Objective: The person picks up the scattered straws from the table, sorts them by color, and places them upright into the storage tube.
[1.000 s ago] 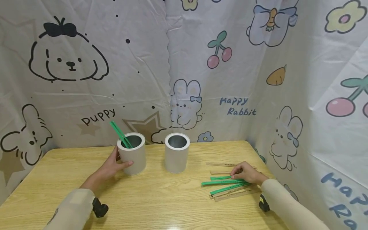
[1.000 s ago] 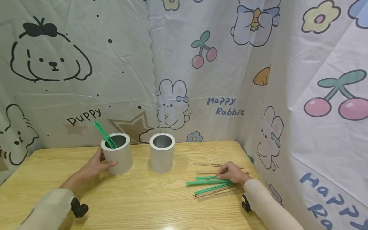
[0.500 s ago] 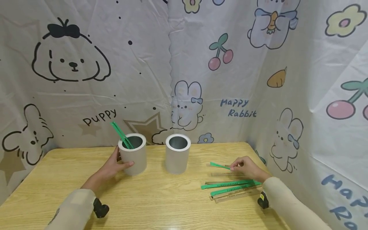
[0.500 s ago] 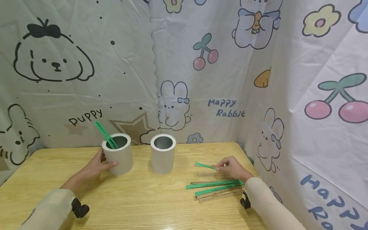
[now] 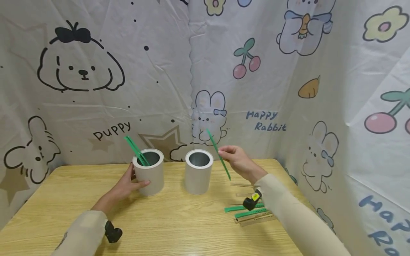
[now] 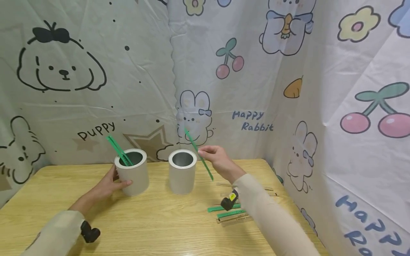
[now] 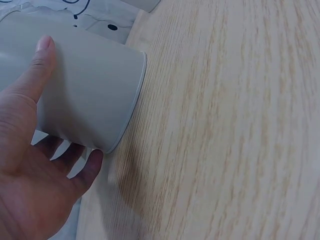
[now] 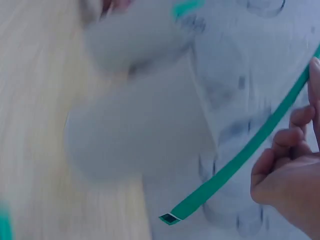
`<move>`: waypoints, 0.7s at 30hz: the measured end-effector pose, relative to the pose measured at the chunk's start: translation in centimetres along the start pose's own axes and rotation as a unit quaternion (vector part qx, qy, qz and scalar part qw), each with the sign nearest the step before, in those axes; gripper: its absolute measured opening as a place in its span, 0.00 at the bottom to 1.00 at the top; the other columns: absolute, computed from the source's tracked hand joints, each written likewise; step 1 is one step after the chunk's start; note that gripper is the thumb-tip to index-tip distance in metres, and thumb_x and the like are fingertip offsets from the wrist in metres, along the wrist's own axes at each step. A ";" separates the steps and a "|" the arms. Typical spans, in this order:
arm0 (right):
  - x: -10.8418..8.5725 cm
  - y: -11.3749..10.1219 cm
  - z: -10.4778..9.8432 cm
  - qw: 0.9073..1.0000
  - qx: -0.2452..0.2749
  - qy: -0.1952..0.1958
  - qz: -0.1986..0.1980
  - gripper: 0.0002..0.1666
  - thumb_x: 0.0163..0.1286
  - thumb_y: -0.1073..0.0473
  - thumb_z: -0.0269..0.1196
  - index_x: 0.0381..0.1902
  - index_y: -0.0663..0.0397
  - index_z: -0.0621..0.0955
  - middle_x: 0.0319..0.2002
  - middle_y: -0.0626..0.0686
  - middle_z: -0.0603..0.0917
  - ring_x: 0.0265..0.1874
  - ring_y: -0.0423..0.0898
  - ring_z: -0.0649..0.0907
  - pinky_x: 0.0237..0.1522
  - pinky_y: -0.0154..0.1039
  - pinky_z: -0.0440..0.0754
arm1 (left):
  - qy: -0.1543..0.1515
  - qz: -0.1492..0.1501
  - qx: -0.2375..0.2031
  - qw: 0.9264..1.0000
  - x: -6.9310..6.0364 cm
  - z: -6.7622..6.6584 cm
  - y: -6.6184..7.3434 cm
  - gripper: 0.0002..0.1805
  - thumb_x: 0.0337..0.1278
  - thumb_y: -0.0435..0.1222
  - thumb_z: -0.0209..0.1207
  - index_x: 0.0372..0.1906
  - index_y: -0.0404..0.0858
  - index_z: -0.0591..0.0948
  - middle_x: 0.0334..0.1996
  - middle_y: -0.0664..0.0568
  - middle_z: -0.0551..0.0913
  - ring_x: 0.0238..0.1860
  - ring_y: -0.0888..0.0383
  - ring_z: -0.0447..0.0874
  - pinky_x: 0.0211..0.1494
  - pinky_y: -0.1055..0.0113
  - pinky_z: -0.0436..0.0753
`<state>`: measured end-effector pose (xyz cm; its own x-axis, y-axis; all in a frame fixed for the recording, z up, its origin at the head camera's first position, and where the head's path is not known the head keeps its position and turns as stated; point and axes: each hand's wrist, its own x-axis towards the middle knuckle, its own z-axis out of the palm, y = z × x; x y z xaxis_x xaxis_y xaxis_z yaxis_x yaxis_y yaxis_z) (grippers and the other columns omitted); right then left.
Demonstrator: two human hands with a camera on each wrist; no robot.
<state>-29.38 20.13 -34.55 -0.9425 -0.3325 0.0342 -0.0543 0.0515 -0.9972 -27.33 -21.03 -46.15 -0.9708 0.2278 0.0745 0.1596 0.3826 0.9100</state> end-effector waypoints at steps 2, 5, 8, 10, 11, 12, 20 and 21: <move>1.4 -1.2 3.0 0.998 0.061 0.003 -0.011 0.18 0.77 0.67 0.55 0.32 0.42 0.85 0.33 0.42 0.80 0.34 0.37 0.75 0.43 0.29 0.75 | 0.000 0.003 -0.002 1.000 0.0 0.0 -0.1 0.57 0.64 0.37 0.67 0.82 0.41 0.36 0.78 0.27 0.50 0.74 0.24 0.54 0.72 0.27 0.59; 3.5 -2.7 7.4 0.989 0.147 0.015 -0.031 0.21 0.77 0.68 0.55 0.30 0.41 0.86 0.28 0.41 0.80 0.29 0.37 0.74 0.38 0.29 0.73 | 0.001 0.006 -0.002 1.000 0.0 0.0 -0.3 0.57 0.64 0.37 0.67 0.82 0.41 0.37 0.78 0.28 0.50 0.74 0.24 0.54 0.72 0.27 0.60; 5.3 -3.9 11.7 0.976 0.211 0.033 -0.051 0.21 0.76 0.69 0.56 0.28 0.40 0.86 0.26 0.40 0.79 0.27 0.36 0.73 0.37 0.29 0.71 | 0.000 0.009 -0.005 1.000 0.0 -0.1 -0.3 0.57 0.63 0.37 0.67 0.82 0.41 0.37 0.78 0.28 0.51 0.74 0.24 0.54 0.72 0.28 0.61; 6.5 -4.5 14.3 0.968 0.240 0.039 -0.064 0.20 0.76 0.69 0.57 0.28 0.41 0.85 0.25 0.40 0.78 0.27 0.36 0.72 0.36 0.29 0.69 | -0.002 0.009 -0.005 1.000 -0.1 -0.1 -0.2 0.57 0.64 0.37 0.67 0.82 0.41 0.37 0.77 0.27 0.51 0.74 0.24 0.55 0.72 0.28 0.62; 7.0 -4.8 15.6 0.965 0.250 0.042 -0.068 0.19 0.75 0.68 0.57 0.29 0.41 0.85 0.25 0.40 0.78 0.26 0.36 0.72 0.35 0.30 0.68 | -0.002 0.009 -0.005 1.000 -0.1 -0.1 -0.2 0.57 0.64 0.37 0.66 0.82 0.40 0.37 0.77 0.27 0.52 0.74 0.24 0.54 0.72 0.28 0.62; 7.4 -5.1 16.7 0.962 0.259 0.045 -0.071 0.18 0.75 0.68 0.58 0.29 0.42 0.85 0.25 0.40 0.78 0.26 0.36 0.71 0.35 0.30 0.67 | -0.001 0.009 -0.006 1.000 -0.2 -0.1 -0.2 0.56 0.64 0.37 0.66 0.81 0.40 0.37 0.77 0.27 0.52 0.74 0.24 0.54 0.72 0.28 0.62; 10.0 -5.1 21.7 0.940 0.293 0.156 -0.082 0.04 0.69 0.65 0.66 0.40 0.57 0.87 0.27 0.38 0.81 0.29 0.34 0.75 0.37 0.29 0.71 | -0.006 -0.002 0.001 1.000 0.0 -0.2 -0.3 0.57 0.65 0.41 0.66 0.82 0.42 0.35 0.79 0.29 0.47 0.76 0.24 0.52 0.73 0.28 0.60; 10.2 -4.9 22.0 0.937 0.292 0.172 -0.083 0.06 0.69 0.64 0.67 0.43 0.58 0.87 0.29 0.38 0.82 0.32 0.34 0.77 0.40 0.30 0.73 | -0.007 -0.003 0.006 1.000 0.0 -0.3 -0.3 0.58 0.65 0.42 0.66 0.82 0.42 0.34 0.79 0.29 0.47 0.75 0.24 0.52 0.73 0.28 0.60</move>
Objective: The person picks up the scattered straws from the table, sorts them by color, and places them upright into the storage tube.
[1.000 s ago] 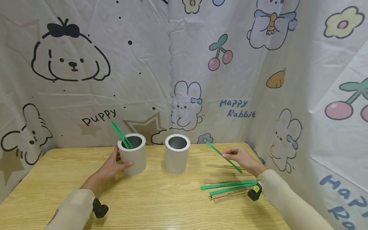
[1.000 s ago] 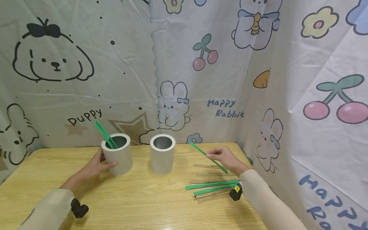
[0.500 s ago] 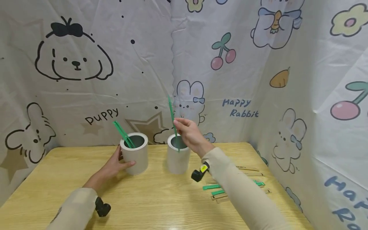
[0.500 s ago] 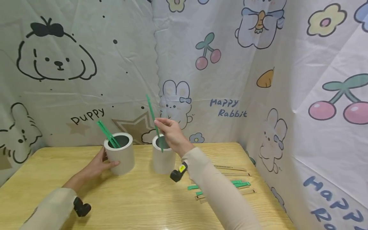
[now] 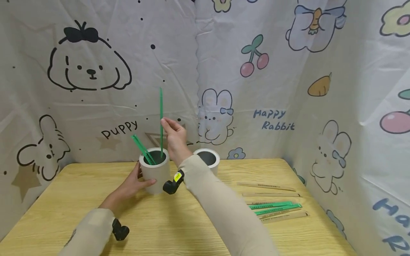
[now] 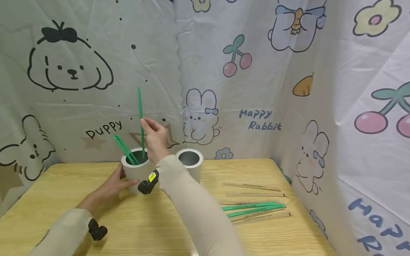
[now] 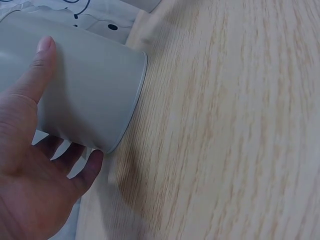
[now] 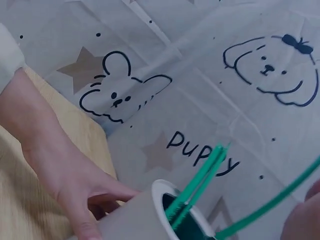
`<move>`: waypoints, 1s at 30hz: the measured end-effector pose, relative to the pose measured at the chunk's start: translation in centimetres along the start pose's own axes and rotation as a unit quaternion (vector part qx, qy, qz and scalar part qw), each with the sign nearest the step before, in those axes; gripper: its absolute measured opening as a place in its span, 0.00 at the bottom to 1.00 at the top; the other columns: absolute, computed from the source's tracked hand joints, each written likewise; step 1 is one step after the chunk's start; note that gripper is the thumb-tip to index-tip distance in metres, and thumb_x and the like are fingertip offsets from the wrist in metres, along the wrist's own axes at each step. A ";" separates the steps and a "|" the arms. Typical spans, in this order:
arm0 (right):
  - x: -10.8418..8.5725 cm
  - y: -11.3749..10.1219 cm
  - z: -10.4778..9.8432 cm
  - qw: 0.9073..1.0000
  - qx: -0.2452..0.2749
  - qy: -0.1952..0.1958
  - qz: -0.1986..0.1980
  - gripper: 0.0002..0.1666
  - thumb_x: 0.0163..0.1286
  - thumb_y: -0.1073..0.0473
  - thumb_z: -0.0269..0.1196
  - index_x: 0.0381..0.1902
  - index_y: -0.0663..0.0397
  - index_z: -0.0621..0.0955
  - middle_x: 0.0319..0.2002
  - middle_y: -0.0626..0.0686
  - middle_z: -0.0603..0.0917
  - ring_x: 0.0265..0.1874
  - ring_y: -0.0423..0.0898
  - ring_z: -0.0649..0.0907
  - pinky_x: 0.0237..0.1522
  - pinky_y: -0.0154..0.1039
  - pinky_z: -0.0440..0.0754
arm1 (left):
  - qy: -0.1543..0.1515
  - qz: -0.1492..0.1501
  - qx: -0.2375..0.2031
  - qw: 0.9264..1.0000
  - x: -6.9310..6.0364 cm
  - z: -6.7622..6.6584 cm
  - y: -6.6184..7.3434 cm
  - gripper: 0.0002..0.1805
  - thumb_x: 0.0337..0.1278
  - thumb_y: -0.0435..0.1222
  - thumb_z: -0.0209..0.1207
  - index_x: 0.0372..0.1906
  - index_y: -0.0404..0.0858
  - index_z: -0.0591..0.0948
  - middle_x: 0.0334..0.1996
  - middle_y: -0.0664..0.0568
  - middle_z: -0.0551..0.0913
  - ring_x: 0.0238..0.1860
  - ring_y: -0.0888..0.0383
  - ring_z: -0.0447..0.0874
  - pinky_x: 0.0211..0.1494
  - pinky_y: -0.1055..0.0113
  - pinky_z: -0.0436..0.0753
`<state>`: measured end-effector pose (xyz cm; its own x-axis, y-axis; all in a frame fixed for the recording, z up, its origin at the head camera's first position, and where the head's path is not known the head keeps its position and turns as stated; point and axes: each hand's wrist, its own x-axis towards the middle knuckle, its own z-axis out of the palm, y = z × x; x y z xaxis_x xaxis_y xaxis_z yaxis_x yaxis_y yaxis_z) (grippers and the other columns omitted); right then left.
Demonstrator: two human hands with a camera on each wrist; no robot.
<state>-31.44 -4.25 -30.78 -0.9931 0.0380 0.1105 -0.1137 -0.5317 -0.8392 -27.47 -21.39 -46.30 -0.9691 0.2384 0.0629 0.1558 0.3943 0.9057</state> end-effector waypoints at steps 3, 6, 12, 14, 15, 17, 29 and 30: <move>0.0 1.0 -0.3 0.999 -0.039 0.028 -0.002 0.12 0.69 0.59 0.68 0.48 0.59 0.87 0.37 0.41 0.85 0.40 0.36 0.81 0.53 0.36 0.77 | 0.002 -0.004 -0.001 1.000 0.1 0.1 0.1 0.58 0.65 0.42 0.66 0.82 0.43 0.34 0.80 0.30 0.46 0.76 0.24 0.51 0.73 0.27 0.59; -0.3 1.6 -1.5 0.994 -0.107 0.010 0.014 0.15 0.70 0.54 0.68 0.51 0.54 0.87 0.48 0.46 0.87 0.49 0.40 0.83 0.64 0.44 0.77 | 0.000 -0.001 0.004 1.000 0.1 0.1 0.3 0.58 0.65 0.42 0.66 0.82 0.42 0.34 0.80 0.30 0.46 0.76 0.24 0.52 0.73 0.27 0.60; -1.2 0.0 -4.2 0.973 -0.206 -0.099 0.034 0.19 0.73 0.52 0.64 0.55 0.56 0.85 0.45 0.43 0.85 0.42 0.36 0.80 0.50 0.33 0.79 | 0.006 -0.006 0.000 1.000 -0.2 -0.1 0.2 0.58 0.64 0.42 0.67 0.82 0.44 0.35 0.79 0.30 0.48 0.76 0.25 0.52 0.73 0.28 0.60; -1.5 -1.2 -5.2 0.964 -0.223 -0.136 0.042 0.20 0.74 0.53 0.62 0.56 0.59 0.84 0.41 0.40 0.82 0.37 0.35 0.77 0.43 0.30 0.76 | 0.009 -0.009 0.001 1.000 -0.3 -0.3 0.1 0.58 0.64 0.41 0.67 0.82 0.44 0.36 0.79 0.30 0.48 0.76 0.25 0.52 0.73 0.27 0.59; -1.6 -1.8 -5.8 0.960 -0.231 -0.154 0.044 0.20 0.75 0.54 0.62 0.57 0.61 0.83 0.39 0.39 0.81 0.36 0.36 0.76 0.42 0.30 0.76 | 0.010 -0.011 0.002 1.000 -0.4 -0.4 0.1 0.58 0.64 0.41 0.67 0.82 0.44 0.35 0.79 0.30 0.48 0.76 0.25 0.52 0.73 0.27 0.58; -1.9 -2.8 -7.4 0.950 -0.249 -0.181 0.047 0.20 0.75 0.56 0.61 0.58 0.63 0.82 0.38 0.38 0.81 0.35 0.35 0.76 0.42 0.30 0.76 | 0.012 -0.015 0.003 1.000 -0.5 -0.4 0.1 0.58 0.64 0.42 0.67 0.82 0.45 0.35 0.79 0.31 0.48 0.76 0.26 0.51 0.74 0.27 0.57; -4.3 -6.9 -23.0 0.903 -0.386 -0.179 0.063 0.24 0.78 0.53 0.57 0.60 0.67 0.79 0.49 0.47 0.84 0.44 0.43 0.76 0.51 0.37 0.76 | 0.013 -0.022 0.005 1.000 -0.4 0.6 0.6 0.61 0.61 0.42 0.68 0.82 0.45 0.33 0.81 0.32 0.44 0.79 0.28 0.43 0.75 0.28 0.53; -4.6 -7.0 -24.1 0.896 -0.400 -0.180 0.063 0.24 0.78 0.52 0.57 0.60 0.66 0.79 0.51 0.50 0.84 0.45 0.43 0.76 0.51 0.37 0.76 | 0.016 -0.022 0.006 1.000 -0.4 0.6 0.6 0.62 0.60 0.42 0.68 0.82 0.44 0.33 0.80 0.31 0.45 0.79 0.28 0.44 0.75 0.28 0.52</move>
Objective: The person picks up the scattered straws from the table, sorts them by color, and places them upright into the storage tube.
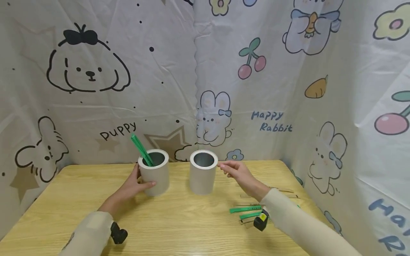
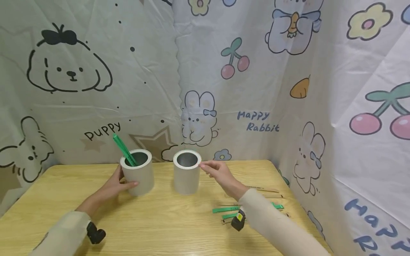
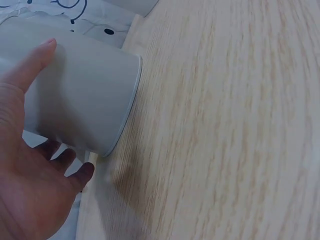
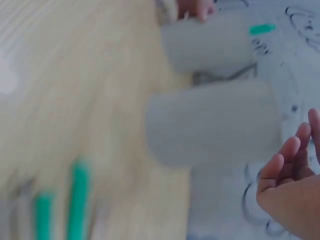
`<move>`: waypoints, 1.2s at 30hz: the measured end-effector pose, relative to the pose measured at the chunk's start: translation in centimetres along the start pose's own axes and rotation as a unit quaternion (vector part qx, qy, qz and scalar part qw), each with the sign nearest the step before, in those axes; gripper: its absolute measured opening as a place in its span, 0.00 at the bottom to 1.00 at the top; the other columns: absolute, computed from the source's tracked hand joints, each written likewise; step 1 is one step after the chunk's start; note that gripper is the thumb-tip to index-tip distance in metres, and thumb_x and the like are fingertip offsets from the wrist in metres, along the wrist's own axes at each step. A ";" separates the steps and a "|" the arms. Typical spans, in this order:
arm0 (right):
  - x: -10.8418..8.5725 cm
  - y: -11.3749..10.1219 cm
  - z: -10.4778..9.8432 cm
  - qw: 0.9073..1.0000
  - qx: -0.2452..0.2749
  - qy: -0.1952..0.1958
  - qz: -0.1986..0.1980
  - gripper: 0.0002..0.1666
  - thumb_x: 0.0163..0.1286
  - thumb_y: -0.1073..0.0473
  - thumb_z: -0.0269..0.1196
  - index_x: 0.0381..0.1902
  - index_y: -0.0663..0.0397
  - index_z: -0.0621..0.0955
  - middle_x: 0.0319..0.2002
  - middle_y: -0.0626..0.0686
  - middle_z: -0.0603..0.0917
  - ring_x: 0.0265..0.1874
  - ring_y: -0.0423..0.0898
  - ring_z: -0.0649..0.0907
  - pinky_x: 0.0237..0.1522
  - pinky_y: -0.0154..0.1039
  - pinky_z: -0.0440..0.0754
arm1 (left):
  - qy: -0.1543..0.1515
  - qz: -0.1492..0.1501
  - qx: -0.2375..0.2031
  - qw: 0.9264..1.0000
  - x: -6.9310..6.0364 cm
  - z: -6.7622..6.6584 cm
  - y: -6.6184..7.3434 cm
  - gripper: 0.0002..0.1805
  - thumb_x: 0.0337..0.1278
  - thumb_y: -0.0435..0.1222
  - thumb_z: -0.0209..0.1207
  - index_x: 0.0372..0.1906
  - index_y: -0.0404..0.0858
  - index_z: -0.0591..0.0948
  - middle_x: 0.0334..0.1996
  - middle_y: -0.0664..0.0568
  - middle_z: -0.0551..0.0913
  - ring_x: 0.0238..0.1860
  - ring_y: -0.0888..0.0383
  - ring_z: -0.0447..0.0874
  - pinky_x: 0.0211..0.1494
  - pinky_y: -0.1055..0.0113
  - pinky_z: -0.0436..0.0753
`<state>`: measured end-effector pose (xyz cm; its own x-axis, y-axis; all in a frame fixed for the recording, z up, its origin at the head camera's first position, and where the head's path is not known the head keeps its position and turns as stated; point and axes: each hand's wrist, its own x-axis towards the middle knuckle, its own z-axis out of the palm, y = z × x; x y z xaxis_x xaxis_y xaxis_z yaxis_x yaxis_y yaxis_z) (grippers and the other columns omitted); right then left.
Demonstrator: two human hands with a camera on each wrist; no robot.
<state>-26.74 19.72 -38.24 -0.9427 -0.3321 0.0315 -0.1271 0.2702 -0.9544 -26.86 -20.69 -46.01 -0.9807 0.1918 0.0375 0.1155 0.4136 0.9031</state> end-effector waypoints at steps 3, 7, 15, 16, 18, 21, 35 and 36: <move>-1.9 2.1 -1.9 0.999 -0.039 -0.013 0.011 0.23 0.78 0.51 0.57 0.60 0.63 0.80 0.59 0.59 0.82 0.50 0.42 0.78 0.56 0.40 0.76 | 0.008 0.005 0.001 1.000 0.2 0.2 0.0 0.63 0.59 0.41 0.70 0.81 0.42 0.34 0.80 0.31 0.46 0.79 0.27 0.45 0.76 0.27 0.51; -4.1 4.7 -4.3 0.994 -0.096 -0.047 0.004 0.24 0.77 0.53 0.60 0.60 0.66 0.80 0.57 0.66 0.81 0.48 0.42 0.80 0.53 0.44 0.80 | 0.019 0.015 0.001 1.000 0.4 0.4 -0.1 0.63 0.58 0.40 0.71 0.81 0.40 0.34 0.79 0.30 0.47 0.78 0.27 0.47 0.76 0.29 0.53; -7.0 9.4 -9.5 0.978 -0.187 -0.086 -0.028 0.14 0.70 0.60 0.66 0.49 0.62 0.86 0.44 0.61 0.85 0.33 0.38 0.74 0.34 0.33 0.74 | 0.016 0.036 -0.016 0.999 0.5 0.4 -0.2 0.59 0.60 0.35 0.69 0.80 0.38 0.36 0.78 0.29 0.50 0.77 0.26 0.50 0.74 0.30 0.59; -7.3 9.9 -10.1 0.977 -0.194 -0.087 -0.026 0.13 0.69 0.59 0.67 0.48 0.61 0.86 0.45 0.60 0.86 0.34 0.37 0.75 0.35 0.33 0.74 | 0.015 0.036 -0.016 0.999 0.5 0.5 -0.2 0.59 0.60 0.35 0.69 0.80 0.38 0.35 0.78 0.29 0.50 0.77 0.26 0.50 0.74 0.30 0.60; -7.8 10.8 -11.0 0.976 -0.199 -0.088 -0.018 0.12 0.68 0.60 0.68 0.46 0.60 0.87 0.46 0.60 0.87 0.36 0.36 0.76 0.36 0.33 0.75 | 0.014 0.035 -0.016 0.999 0.5 0.5 -0.2 0.60 0.60 0.34 0.69 0.80 0.38 0.35 0.78 0.28 0.50 0.77 0.26 0.51 0.74 0.30 0.60; -8.4 12.0 -12.0 0.974 -0.209 -0.090 -0.015 0.11 0.66 0.60 0.70 0.44 0.58 0.88 0.45 0.60 0.87 0.40 0.34 0.79 0.39 0.32 0.77 | 0.013 0.032 -0.014 0.999 0.6 0.5 -0.2 0.60 0.60 0.34 0.69 0.80 0.38 0.35 0.78 0.28 0.50 0.77 0.26 0.51 0.74 0.30 0.60; -8.3 12.2 -12.6 0.968 -0.226 -0.106 0.000 0.09 0.65 0.62 0.70 0.40 0.62 0.87 0.42 0.59 0.85 0.39 0.37 0.79 0.41 0.30 0.79 | 0.009 0.025 -0.005 1.000 0.3 0.5 0.0 0.61 0.60 0.36 0.69 0.80 0.38 0.34 0.79 0.28 0.48 0.77 0.25 0.50 0.75 0.30 0.57; -8.2 12.2 -12.5 0.968 -0.227 -0.107 0.002 0.08 0.65 0.63 0.70 0.40 0.62 0.87 0.41 0.59 0.85 0.39 0.37 0.79 0.40 0.30 0.79 | 0.010 0.024 -0.004 1.000 0.3 0.5 0.0 0.60 0.60 0.36 0.69 0.80 0.38 0.34 0.79 0.28 0.48 0.77 0.25 0.50 0.75 0.30 0.57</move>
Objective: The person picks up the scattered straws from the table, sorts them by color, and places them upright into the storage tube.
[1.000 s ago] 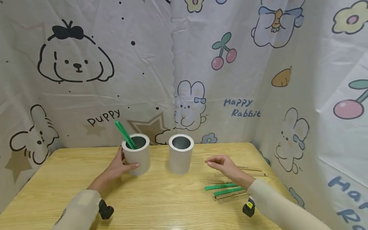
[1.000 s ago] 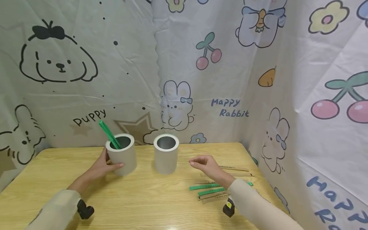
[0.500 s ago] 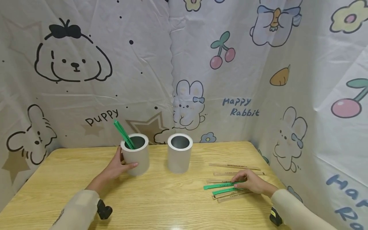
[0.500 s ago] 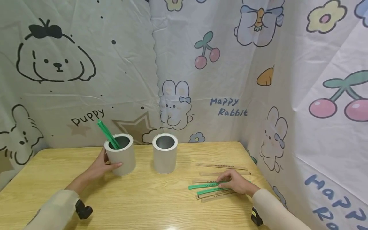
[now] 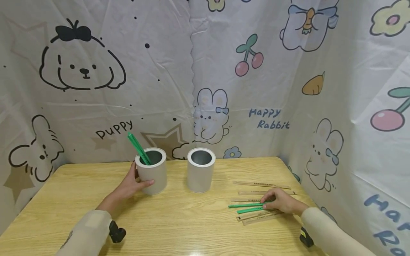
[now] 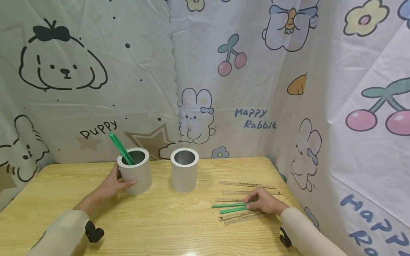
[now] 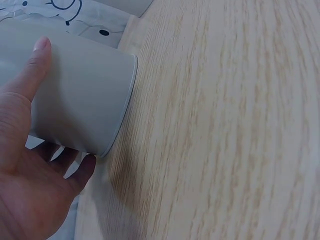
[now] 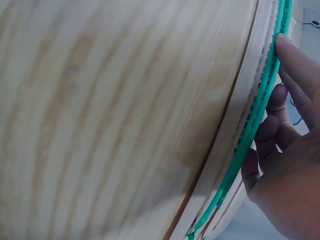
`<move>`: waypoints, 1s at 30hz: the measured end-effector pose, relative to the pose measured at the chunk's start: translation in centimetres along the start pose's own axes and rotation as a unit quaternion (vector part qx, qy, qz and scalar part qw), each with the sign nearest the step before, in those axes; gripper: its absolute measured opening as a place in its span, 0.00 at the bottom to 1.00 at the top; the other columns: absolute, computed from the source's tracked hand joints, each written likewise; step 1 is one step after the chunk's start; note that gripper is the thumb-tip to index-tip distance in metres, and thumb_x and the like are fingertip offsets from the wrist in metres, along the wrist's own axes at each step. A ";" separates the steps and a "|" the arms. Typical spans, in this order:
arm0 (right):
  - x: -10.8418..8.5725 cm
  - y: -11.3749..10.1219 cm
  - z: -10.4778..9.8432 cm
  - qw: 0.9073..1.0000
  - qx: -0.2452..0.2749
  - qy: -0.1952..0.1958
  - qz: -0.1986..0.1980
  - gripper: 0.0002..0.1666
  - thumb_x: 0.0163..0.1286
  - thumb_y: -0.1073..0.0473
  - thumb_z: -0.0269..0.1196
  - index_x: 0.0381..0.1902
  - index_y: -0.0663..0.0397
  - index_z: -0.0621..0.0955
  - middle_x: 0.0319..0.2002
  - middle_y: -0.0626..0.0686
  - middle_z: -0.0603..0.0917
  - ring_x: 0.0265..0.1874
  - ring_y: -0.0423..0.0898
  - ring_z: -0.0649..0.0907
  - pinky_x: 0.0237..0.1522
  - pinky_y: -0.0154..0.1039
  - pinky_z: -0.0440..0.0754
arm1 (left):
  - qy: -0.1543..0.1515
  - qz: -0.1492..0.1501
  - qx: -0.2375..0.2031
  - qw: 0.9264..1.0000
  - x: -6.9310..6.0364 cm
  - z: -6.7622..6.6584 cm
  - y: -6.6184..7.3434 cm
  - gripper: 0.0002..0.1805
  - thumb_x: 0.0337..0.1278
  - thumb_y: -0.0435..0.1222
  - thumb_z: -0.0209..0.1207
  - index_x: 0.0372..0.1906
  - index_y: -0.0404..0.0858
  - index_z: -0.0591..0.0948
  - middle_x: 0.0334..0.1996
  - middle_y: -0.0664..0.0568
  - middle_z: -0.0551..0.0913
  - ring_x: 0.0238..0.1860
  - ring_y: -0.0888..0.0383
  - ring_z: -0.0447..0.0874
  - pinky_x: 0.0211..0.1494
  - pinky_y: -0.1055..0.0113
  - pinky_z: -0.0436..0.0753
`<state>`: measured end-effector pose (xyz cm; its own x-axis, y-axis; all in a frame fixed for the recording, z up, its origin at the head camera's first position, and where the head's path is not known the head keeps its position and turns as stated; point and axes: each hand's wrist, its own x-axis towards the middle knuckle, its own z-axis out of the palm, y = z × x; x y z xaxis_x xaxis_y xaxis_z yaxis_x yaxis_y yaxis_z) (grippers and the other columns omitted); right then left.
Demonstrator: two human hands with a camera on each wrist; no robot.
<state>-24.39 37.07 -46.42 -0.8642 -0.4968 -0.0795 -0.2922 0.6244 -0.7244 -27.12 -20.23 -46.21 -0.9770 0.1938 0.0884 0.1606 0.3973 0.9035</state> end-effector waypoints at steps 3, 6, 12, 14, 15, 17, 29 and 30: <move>0.1 0.0 0.0 1.000 0.005 -0.006 -0.004 0.07 0.65 0.64 0.70 0.39 0.64 0.87 0.40 0.60 0.85 0.37 0.36 0.79 0.39 0.31 0.79 | 0.001 0.000 0.005 1.000 0.0 0.0 -0.1 0.60 0.61 0.36 0.69 0.80 0.39 0.35 0.78 0.28 0.49 0.77 0.25 0.50 0.75 0.29 0.57; 0.1 0.0 -0.3 1.000 0.017 -0.002 -0.007 0.07 0.66 0.64 0.69 0.38 0.64 0.87 0.39 0.59 0.86 0.34 0.35 0.79 0.36 0.31 0.79 | 0.004 0.005 0.002 1.000 0.0 0.1 -0.2 0.59 0.60 0.36 0.69 0.80 0.39 0.36 0.78 0.28 0.50 0.77 0.26 0.51 0.75 0.29 0.57; 0.1 -2.0 -1.4 0.997 0.074 0.023 0.003 0.15 0.72 0.61 0.65 0.44 0.73 0.84 0.34 0.51 0.84 0.27 0.35 0.74 0.30 0.32 0.76 | 0.006 0.009 -0.014 1.000 0.0 0.2 -0.3 0.59 0.59 0.35 0.70 0.80 0.39 0.38 0.77 0.28 0.52 0.76 0.27 0.53 0.75 0.29 0.55; 0.5 -3.4 -1.7 0.995 0.093 0.034 0.011 0.18 0.73 0.59 0.64 0.46 0.75 0.82 0.33 0.49 0.82 0.28 0.37 0.74 0.32 0.34 0.77 | 0.006 0.010 -0.018 1.000 0.0 0.2 -0.3 0.59 0.59 0.35 0.70 0.80 0.39 0.38 0.77 0.28 0.52 0.76 0.27 0.52 0.75 0.28 0.54; 0.7 -4.1 -1.8 0.994 0.100 0.041 0.019 0.19 0.73 0.58 0.63 0.46 0.73 0.82 0.34 0.48 0.82 0.30 0.38 0.75 0.34 0.35 0.77 | 0.006 0.011 -0.021 1.000 0.0 0.1 -0.4 0.59 0.59 0.35 0.70 0.80 0.38 0.38 0.77 0.28 0.52 0.76 0.27 0.52 0.75 0.28 0.54; 1.4 -5.7 -1.8 0.991 0.116 0.054 0.035 0.17 0.74 0.55 0.63 0.47 0.66 0.84 0.36 0.46 0.82 0.35 0.41 0.76 0.42 0.38 0.77 | 0.004 0.013 -0.022 1.000 0.1 0.1 -0.4 0.58 0.60 0.35 0.69 0.80 0.39 0.38 0.77 0.28 0.52 0.77 0.27 0.52 0.75 0.28 0.54; 10.8 -18.1 2.9 0.912 0.397 0.089 -0.054 0.16 0.77 0.63 0.58 0.32 0.38 0.86 0.36 0.39 0.82 0.38 0.36 0.77 0.46 0.28 0.77 | -0.001 0.010 -0.022 1.000 -0.1 -0.1 -0.4 0.58 0.61 0.35 0.68 0.81 0.40 0.37 0.77 0.29 0.53 0.76 0.28 0.55 0.75 0.28 0.55; 11.8 -19.3 3.5 0.901 0.419 0.093 -0.059 0.17 0.77 0.64 0.58 0.31 0.39 0.86 0.34 0.39 0.82 0.35 0.36 0.78 0.43 0.28 0.77 | -0.003 0.007 -0.022 1.000 -0.1 -0.1 -0.3 0.58 0.61 0.36 0.69 0.81 0.41 0.37 0.77 0.29 0.53 0.76 0.28 0.55 0.75 0.28 0.55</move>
<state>-27.49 17.09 -35.77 -0.9235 -0.3723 0.0920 -0.0419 -0.1405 -0.9892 -27.13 -20.47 -46.47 -0.9740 0.2041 0.0988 0.1678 0.3555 0.9195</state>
